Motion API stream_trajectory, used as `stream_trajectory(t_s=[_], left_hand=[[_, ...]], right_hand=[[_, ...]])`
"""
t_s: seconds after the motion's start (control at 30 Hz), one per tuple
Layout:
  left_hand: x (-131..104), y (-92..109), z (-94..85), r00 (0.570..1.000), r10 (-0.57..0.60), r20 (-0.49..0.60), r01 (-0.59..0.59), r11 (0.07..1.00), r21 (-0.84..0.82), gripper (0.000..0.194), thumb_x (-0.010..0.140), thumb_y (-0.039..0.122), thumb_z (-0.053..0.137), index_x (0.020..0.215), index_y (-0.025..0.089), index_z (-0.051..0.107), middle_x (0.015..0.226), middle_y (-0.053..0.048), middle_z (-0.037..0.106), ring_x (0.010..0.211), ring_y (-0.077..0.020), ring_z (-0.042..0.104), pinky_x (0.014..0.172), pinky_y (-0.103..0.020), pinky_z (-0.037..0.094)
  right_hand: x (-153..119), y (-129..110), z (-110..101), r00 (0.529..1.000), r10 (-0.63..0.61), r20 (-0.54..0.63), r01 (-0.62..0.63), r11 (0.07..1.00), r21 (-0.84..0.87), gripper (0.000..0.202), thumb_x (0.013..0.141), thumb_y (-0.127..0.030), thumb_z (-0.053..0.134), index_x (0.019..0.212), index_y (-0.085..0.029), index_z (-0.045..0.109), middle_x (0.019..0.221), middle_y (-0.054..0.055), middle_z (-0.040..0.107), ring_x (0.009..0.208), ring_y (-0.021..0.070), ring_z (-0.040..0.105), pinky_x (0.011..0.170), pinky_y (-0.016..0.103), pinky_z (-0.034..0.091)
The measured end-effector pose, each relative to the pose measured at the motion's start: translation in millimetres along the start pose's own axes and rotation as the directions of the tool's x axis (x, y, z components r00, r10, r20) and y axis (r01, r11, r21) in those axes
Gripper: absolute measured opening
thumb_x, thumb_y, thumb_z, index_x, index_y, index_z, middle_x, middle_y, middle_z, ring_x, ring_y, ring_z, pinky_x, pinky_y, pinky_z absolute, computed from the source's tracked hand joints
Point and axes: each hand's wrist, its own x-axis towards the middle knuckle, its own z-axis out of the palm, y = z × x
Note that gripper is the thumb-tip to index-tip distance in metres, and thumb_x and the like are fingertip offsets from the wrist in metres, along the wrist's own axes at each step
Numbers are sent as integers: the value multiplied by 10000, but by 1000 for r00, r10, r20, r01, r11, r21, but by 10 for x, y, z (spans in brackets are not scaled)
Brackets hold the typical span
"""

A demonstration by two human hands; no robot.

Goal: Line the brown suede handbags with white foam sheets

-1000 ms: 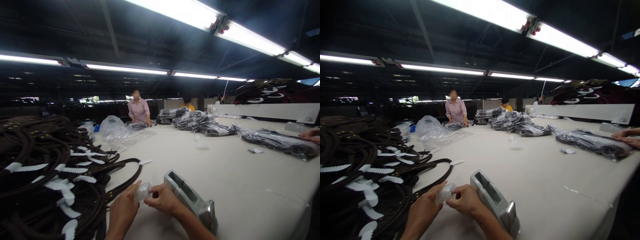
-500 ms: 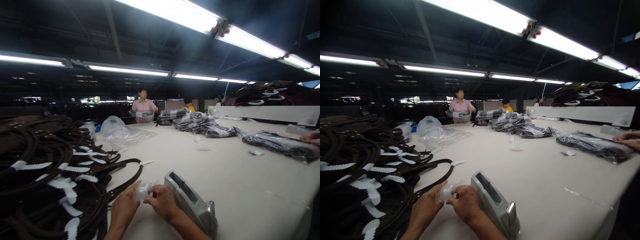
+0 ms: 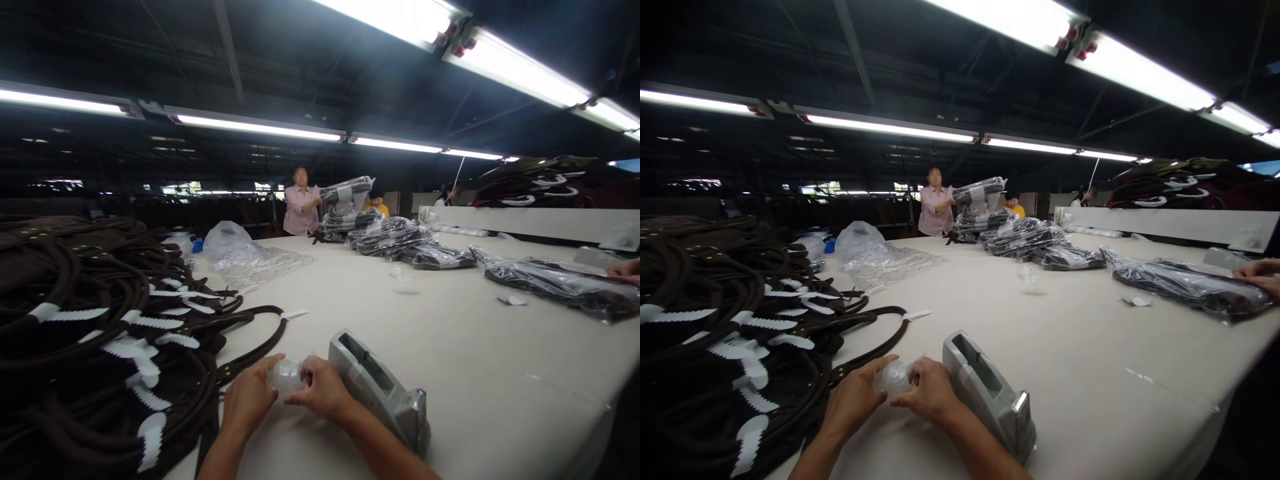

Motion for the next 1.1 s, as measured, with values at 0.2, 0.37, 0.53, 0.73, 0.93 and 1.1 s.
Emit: stream_trajectory(t_s=[0.2,0.37,0.53,0.73,0.93,1.1], left_hand=[[68,-236,-20,990,-106,-96,102,994,-50,616,712,72,459,1257,315,611,1318,-48,618,1110,-327,627,897,-444,468],[162,-420,-36,986,-115,-122,91,979,-184,581,653,126,631,1218,263,640,1298,-76,631,1151,-349,595,968,-461,441],[171,-247,-5,978,-151,-143,44,821,-569,569,514,219,833,1069,215,710,1064,-46,714,829,-198,634,796,-272,485],[86,31,-86,915,-378,139,157,18,-987,277,820,372,597,759,116,682,629,7,531,480,-56,385,404,-162,292],[58,221,-191,898,-293,327,221,-341,-913,236,809,49,419,787,103,647,773,-85,629,719,-115,624,680,-231,558],[18,315,-89,942,-259,213,120,-334,-935,221,797,54,513,964,130,637,1010,-111,682,999,-161,655,922,-272,533]], right_hand=[[-114,-66,-86,985,-167,42,172,968,-184,380,588,-407,872,589,-168,576,802,-5,572,772,153,510,643,264,306],[-60,12,-118,999,-7,46,-3,979,203,485,814,-573,634,571,-167,527,589,-7,513,572,113,474,568,255,327],[23,88,-93,955,202,218,-296,713,635,626,701,-794,562,655,-172,516,621,-11,482,509,96,457,457,224,329],[-39,-60,-133,927,144,346,-374,365,852,621,591,-693,738,811,-138,564,791,33,586,646,142,615,565,248,476],[-77,-131,-97,957,78,280,-291,237,927,545,627,-551,803,873,-115,588,910,87,644,827,195,655,772,328,524],[-87,-161,-100,972,57,228,-234,148,961,498,626,-485,850,853,-142,568,965,75,656,929,177,637,903,324,484]])
